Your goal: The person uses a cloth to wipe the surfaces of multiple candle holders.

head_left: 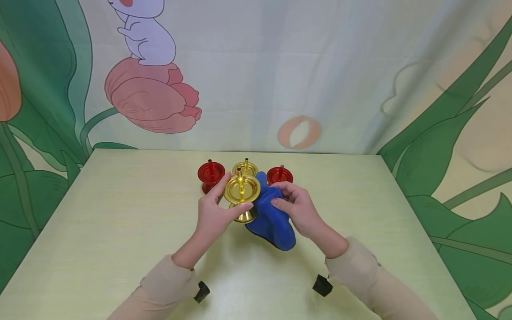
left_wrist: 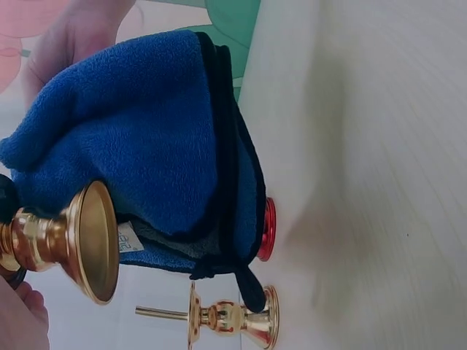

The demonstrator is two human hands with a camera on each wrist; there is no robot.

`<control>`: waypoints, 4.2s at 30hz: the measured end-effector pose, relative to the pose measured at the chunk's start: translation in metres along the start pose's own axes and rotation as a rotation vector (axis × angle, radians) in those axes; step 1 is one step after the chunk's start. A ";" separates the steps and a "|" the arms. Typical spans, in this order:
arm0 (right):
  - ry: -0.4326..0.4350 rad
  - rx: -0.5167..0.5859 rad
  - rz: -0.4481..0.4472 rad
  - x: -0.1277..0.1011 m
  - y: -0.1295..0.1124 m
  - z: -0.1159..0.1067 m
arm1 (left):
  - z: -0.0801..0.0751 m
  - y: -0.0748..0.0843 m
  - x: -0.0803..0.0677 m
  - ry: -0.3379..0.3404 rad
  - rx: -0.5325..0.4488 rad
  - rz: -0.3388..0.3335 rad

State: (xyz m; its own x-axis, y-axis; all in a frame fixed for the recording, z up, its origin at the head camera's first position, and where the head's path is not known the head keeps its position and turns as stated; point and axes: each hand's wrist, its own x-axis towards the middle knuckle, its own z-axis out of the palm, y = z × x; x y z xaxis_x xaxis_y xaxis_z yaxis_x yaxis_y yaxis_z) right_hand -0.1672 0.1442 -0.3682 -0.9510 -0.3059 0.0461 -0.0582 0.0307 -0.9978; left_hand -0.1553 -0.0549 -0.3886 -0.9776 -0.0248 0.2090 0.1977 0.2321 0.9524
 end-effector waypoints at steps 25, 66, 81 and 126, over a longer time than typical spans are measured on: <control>0.135 -0.038 0.069 0.000 0.009 0.027 | 0.004 -0.004 -0.009 0.031 -0.049 0.001; -0.012 0.265 0.060 0.003 0.006 0.006 | -0.013 -0.003 0.004 -0.363 -0.301 0.079; 0.034 0.231 0.083 0.004 0.013 0.001 | -0.015 -0.002 -0.002 -0.247 -0.041 0.137; -0.174 0.188 0.012 0.005 0.019 -0.010 | -0.020 -0.003 0.003 -0.496 -0.095 0.087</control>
State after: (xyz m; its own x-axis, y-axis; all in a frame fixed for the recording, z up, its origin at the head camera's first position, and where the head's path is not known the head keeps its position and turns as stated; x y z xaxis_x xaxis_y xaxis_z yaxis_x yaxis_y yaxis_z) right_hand -0.1763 0.1530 -0.3869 -0.8836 -0.4664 0.0417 0.0255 -0.1368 -0.9903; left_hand -0.1575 -0.0754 -0.3860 -0.8693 0.4603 0.1799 0.2632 0.1232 0.9568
